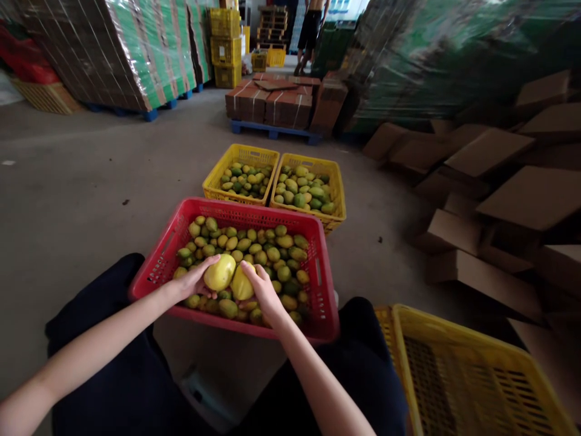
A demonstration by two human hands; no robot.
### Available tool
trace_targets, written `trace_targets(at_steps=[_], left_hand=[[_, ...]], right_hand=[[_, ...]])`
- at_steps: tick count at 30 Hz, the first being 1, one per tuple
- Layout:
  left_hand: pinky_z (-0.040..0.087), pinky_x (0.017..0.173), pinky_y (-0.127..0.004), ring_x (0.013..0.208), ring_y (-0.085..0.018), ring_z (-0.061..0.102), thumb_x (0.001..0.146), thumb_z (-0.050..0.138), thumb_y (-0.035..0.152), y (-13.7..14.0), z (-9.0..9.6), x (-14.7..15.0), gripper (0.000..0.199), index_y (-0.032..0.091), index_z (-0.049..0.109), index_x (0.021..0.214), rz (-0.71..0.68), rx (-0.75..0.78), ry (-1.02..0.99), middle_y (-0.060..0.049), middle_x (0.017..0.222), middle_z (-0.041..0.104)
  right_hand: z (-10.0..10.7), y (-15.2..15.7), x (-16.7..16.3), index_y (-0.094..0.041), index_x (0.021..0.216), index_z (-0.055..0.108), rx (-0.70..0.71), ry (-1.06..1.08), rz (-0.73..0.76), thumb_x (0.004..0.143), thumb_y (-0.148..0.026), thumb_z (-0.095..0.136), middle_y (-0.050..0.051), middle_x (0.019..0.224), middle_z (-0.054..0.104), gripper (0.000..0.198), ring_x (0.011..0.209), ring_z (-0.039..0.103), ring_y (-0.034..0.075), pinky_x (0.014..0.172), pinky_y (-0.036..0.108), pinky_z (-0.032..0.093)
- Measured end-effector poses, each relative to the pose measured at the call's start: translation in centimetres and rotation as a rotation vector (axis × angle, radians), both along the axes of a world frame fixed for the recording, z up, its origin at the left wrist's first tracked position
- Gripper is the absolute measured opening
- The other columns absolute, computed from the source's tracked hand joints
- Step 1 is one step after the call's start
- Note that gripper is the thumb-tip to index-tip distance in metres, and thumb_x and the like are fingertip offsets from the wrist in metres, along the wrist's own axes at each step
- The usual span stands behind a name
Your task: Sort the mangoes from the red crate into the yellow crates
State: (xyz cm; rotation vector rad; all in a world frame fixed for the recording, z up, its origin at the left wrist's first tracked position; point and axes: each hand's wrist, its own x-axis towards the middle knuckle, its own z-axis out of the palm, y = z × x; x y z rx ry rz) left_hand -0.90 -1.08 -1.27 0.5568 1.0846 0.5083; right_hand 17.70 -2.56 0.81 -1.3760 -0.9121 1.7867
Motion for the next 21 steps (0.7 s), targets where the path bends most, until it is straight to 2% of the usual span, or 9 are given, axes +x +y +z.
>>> trace_targets(at_steps=[2,5,9,13,16,21], left_hand=[[0.041,0.033,-0.021,0.038,-0.016,0.058,0.077,0.046,0.068,-0.2,-0.5,0.0,0.062,0.011,0.066,0.095,-0.027,-0.14,-0.025,-0.011,0.063,0.069],[0.044,0.035,-0.022,0.04,-0.016,0.059,0.076,0.043,0.072,-0.3,-0.8,0.2,0.068,0.012,0.065,0.1,-0.01,-0.242,-0.055,-0.012,0.065,0.07],[0.046,0.038,-0.023,0.043,-0.018,0.061,0.078,0.042,0.07,-0.2,-0.9,0.5,0.068,0.011,0.063,0.104,0.042,-0.293,-0.048,-0.011,0.064,0.069],[0.05,0.046,-0.024,0.051,-0.017,0.062,0.077,0.049,0.065,-0.2,-1.3,0.6,0.061,0.012,0.062,0.104,0.141,-0.262,-0.017,-0.008,0.066,0.068],[0.051,0.053,-0.025,0.061,-0.016,0.064,0.076,0.058,0.052,-0.3,-1.4,0.5,0.047,0.015,0.06,0.106,0.238,-0.179,-0.053,-0.006,0.077,0.07],[0.052,0.067,-0.026,0.073,-0.019,0.066,0.068,0.062,0.022,-0.5,-0.1,0.4,0.033,0.01,0.062,0.099,0.313,0.006,-0.333,-0.009,0.082,0.07]], right_hand=[[-0.4,0.1,-0.1,-0.019,0.087,0.053,-0.156,0.079,0.032,0.081,-0.049,0.055,-0.001,0.058,0.063,0.031,0.038,0.057,0.014,0.03,0.023,0.045],[-0.8,0.3,-0.1,-0.015,0.084,0.056,-0.334,0.153,0.027,0.088,-0.046,0.047,0.001,0.053,0.063,0.032,0.036,0.057,0.013,0.031,0.021,0.046],[-0.6,0.6,-0.3,-0.014,0.085,0.058,-0.419,0.178,-0.029,0.09,-0.043,0.046,0.001,0.051,0.063,0.032,0.037,0.057,0.013,0.032,0.021,0.048],[-0.6,0.6,-0.5,-0.014,0.088,0.059,-0.412,0.177,-0.056,0.089,-0.042,0.048,0.002,0.052,0.064,0.03,0.039,0.058,0.013,0.033,0.022,0.049],[-0.9,0.6,-0.6,-0.015,0.091,0.059,-0.355,0.163,-0.056,0.087,-0.041,0.051,0.001,0.055,0.064,0.028,0.039,0.056,0.013,0.034,0.023,0.048],[-0.9,0.9,0.0,-0.02,0.085,0.06,-0.155,0.207,-0.159,0.073,-0.038,0.068,-0.003,0.067,0.064,0.023,0.053,0.058,0.011,0.042,0.021,0.047]])
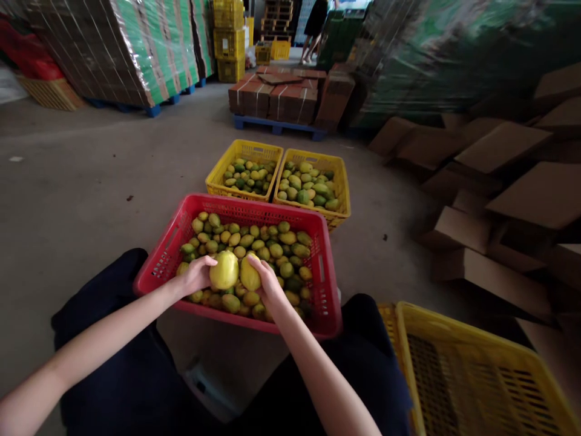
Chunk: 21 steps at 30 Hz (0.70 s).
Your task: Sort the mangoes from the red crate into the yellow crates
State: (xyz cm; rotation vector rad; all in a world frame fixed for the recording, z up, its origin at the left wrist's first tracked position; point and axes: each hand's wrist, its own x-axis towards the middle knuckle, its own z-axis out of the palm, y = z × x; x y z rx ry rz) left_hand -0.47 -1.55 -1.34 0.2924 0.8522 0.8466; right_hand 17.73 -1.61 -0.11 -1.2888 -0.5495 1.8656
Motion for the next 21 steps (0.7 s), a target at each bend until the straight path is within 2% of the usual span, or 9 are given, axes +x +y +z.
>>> trace_targets(at_steps=[2,5,8,13,18,21], left_hand=[[0.052,0.072,-0.03,0.074,-0.021,0.067,0.069,0.061,0.024,-0.1,0.8,0.1,0.029,0.01,0.063,0.094,0.046,0.011,-0.093,-0.009,0.079,0.07],[0.053,0.072,-0.037,0.07,-0.022,0.068,0.079,0.056,0.04,-0.1,1.3,0.5,0.029,0.013,0.062,0.088,0.084,-0.092,-0.147,-0.007,0.074,0.069],[0.054,0.071,-0.04,0.065,-0.021,0.067,0.085,0.048,0.05,-0.1,1.0,0.8,0.038,0.015,0.061,0.084,0.108,-0.187,-0.164,-0.005,0.071,0.068],[0.055,0.076,-0.04,0.074,-0.021,0.068,0.09,0.043,0.047,-0.6,0.1,1.3,0.04,0.012,0.063,0.095,0.227,-0.181,-0.243,-0.007,0.075,0.07],[0.055,0.078,-0.036,0.074,-0.018,0.068,0.087,0.052,0.039,-1.0,0.6,1.3,0.031,0.012,0.064,0.096,0.302,-0.165,-0.206,-0.005,0.08,0.071],[0.056,0.076,-0.034,0.066,-0.015,0.067,0.087,0.053,0.037,-0.9,0.6,1.3,0.028,0.013,0.065,0.093,0.281,-0.143,-0.166,-0.004,0.078,0.07]], right_hand=[[0.4,0.1,0.4,-0.021,0.083,0.06,0.094,0.063,-0.022,0.066,-0.035,0.074,-0.005,0.072,0.064,0.027,0.058,0.059,0.011,0.045,0.019,0.047],[1.0,0.0,0.6,-0.021,0.083,0.06,0.151,0.171,-0.023,0.063,-0.034,0.076,-0.005,0.072,0.064,0.028,0.058,0.059,0.011,0.046,0.019,0.047],[1.1,-0.2,0.2,-0.021,0.082,0.061,0.078,0.203,-0.048,0.069,-0.036,0.071,-0.004,0.068,0.064,0.023,0.053,0.059,0.012,0.041,0.021,0.045],[0.4,-0.3,-0.9,-0.018,0.079,0.062,-0.094,0.172,-0.109,0.08,-0.04,0.06,-0.001,0.061,0.066,0.022,0.05,0.061,0.013,0.043,0.023,0.048],[0.3,-0.2,-1.1,-0.018,0.081,0.062,-0.1,0.138,-0.182,0.081,-0.037,0.061,-0.002,0.061,0.066,0.018,0.048,0.061,0.013,0.041,0.022,0.047],[0.6,-0.2,-0.8,-0.019,0.08,0.061,-0.138,0.161,-0.184,0.079,-0.038,0.063,-0.003,0.059,0.065,0.019,0.044,0.059,0.013,0.035,0.022,0.044]])
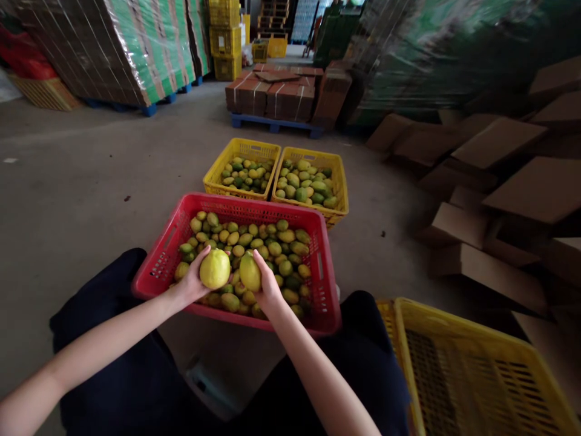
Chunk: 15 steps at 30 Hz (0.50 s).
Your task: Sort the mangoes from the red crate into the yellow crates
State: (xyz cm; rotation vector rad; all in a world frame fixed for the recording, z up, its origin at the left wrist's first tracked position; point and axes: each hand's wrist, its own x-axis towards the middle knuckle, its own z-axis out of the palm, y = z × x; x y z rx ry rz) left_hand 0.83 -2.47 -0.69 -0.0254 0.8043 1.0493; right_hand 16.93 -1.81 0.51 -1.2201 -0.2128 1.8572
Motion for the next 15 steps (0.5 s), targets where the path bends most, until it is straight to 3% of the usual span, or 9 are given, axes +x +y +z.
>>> trace_targets(at_steps=[3,7,12,15], left_hand=[[0.056,0.075,-0.035,0.066,-0.017,0.068,0.089,0.049,0.038,-0.2,-0.4,0.1,0.031,0.013,0.066,0.093,0.021,-0.018,0.015,-0.004,0.073,0.069],[0.056,0.076,-0.038,0.075,-0.021,0.069,0.091,0.041,0.035,-1.1,-0.5,0.1,0.034,0.013,0.066,0.093,0.088,-0.084,-0.021,-0.006,0.077,0.07],[0.057,0.074,-0.039,0.072,-0.019,0.068,0.084,0.056,0.037,-1.2,0.2,0.0,0.024,0.015,0.063,0.092,0.06,-0.126,-0.035,-0.004,0.079,0.07],[0.057,0.071,-0.038,0.072,-0.02,0.069,0.084,0.055,0.04,-1.0,0.4,0.0,0.028,0.015,0.062,0.096,0.035,-0.164,-0.034,-0.005,0.079,0.07]], right_hand=[[0.0,0.1,0.5,-0.019,0.077,0.059,-0.031,0.019,0.008,0.079,-0.04,0.062,-0.003,0.055,0.064,0.021,0.041,0.058,0.014,0.034,0.023,0.044],[-0.6,0.2,0.7,-0.019,0.076,0.058,-0.059,-0.014,-0.053,0.085,-0.039,0.054,-0.001,0.054,0.065,0.021,0.045,0.061,0.015,0.043,0.026,0.051],[-0.8,0.2,0.5,-0.02,0.074,0.058,-0.064,0.012,0.001,0.09,-0.04,0.043,-0.001,0.052,0.063,0.03,0.046,0.062,0.016,0.047,0.027,0.053],[-0.7,0.2,0.5,-0.02,0.073,0.057,-0.04,0.066,0.042,0.087,-0.041,0.048,0.0,0.053,0.063,0.027,0.05,0.064,0.017,0.048,0.027,0.053]])
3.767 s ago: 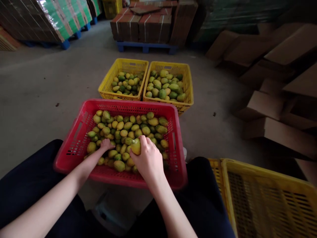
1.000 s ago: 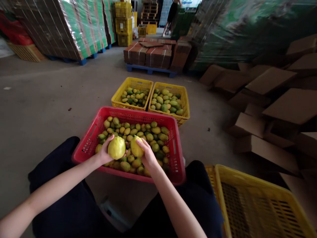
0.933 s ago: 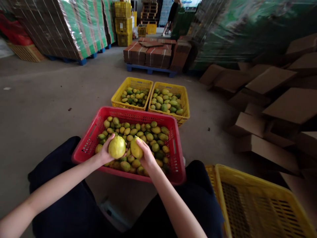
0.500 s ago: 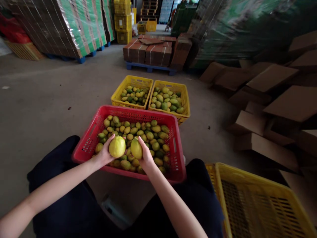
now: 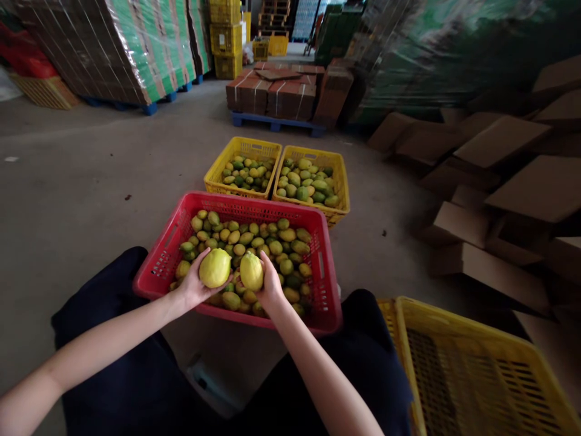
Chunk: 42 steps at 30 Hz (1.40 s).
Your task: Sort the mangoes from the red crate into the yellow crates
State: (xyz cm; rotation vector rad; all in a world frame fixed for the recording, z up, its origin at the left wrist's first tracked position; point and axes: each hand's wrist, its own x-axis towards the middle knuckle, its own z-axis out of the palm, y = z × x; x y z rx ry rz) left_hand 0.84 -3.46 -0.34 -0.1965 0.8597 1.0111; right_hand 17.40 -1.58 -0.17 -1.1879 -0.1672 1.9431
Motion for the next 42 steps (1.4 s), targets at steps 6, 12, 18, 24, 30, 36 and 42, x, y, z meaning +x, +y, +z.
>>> trace_targets(at_steps=[6,12,18,24,30,36,42], left_hand=[[0.056,0.078,-0.037,0.082,-0.022,0.069,0.09,0.041,0.029,0.1,-0.5,0.1,0.032,0.011,0.063,0.103,-0.006,0.123,-0.06,-0.008,0.083,0.071],[0.056,0.077,-0.038,0.079,-0.021,0.069,0.086,0.052,0.04,0.1,-0.1,-0.2,0.03,0.013,0.065,0.093,-0.043,0.137,-0.05,-0.007,0.083,0.071],[0.057,0.075,-0.038,0.079,-0.021,0.069,0.086,0.049,0.05,0.3,0.1,-0.6,0.041,0.013,0.064,0.096,-0.033,0.095,-0.123,-0.008,0.083,0.07],[0.053,0.084,-0.045,0.09,-0.026,0.067,0.084,0.041,0.035,-0.1,-0.9,0.1,0.032,0.014,0.066,0.086,0.075,0.12,-0.106,-0.009,0.082,0.07],[0.052,0.072,-0.03,0.074,-0.018,0.067,0.087,0.038,0.031,-0.6,-1.6,0.7,0.031,0.017,0.066,0.085,0.059,0.091,-0.025,-0.001,0.077,0.07],[0.05,0.059,-0.026,0.058,-0.016,0.063,0.086,0.043,0.031,-0.1,-2.1,0.3,0.028,0.016,0.066,0.081,-0.035,0.083,0.059,-0.002,0.067,0.067],[0.052,0.072,-0.028,0.071,-0.018,0.068,0.086,0.053,0.04,0.4,-2.3,0.0,0.031,0.013,0.065,0.096,-0.181,0.198,-0.01,-0.005,0.081,0.071]], right_hand=[[0.3,0.1,0.2,-0.019,0.074,0.058,-0.021,0.004,-0.014,0.084,-0.039,0.051,0.001,0.055,0.065,0.023,0.046,0.062,0.016,0.042,0.025,0.05],[0.7,0.0,0.0,-0.019,0.073,0.058,-0.026,0.013,-0.043,0.084,-0.037,0.051,0.0,0.054,0.064,0.022,0.047,0.062,0.015,0.042,0.024,0.05],[0.2,-0.1,0.3,-0.019,0.076,0.059,0.023,-0.004,0.028,0.08,-0.041,0.054,0.001,0.059,0.066,0.023,0.049,0.063,0.018,0.044,0.028,0.051],[-0.7,-0.8,-0.6,-0.022,0.102,0.063,0.519,-0.504,-0.004,0.075,-0.045,0.063,0.003,0.106,0.068,0.035,0.103,0.061,0.022,0.086,0.032,0.051],[-0.9,-2.3,-2.0,-0.024,0.133,0.046,0.95,-0.933,0.353,0.087,-0.05,0.047,0.009,0.149,0.032,0.053,0.138,0.027,0.026,0.113,0.046,0.022],[-1.3,-4.0,-2.9,-0.017,0.13,0.047,1.146,-1.071,0.581,0.072,-0.061,0.062,0.018,0.152,0.023,0.074,0.14,0.02,0.034,0.111,0.053,0.024],[-2.6,-4.6,-3.5,-0.015,0.133,0.039,1.357,-1.225,0.413,0.064,-0.055,0.072,0.021,0.147,0.033,0.087,0.14,0.021,0.039,0.106,0.058,0.031]])
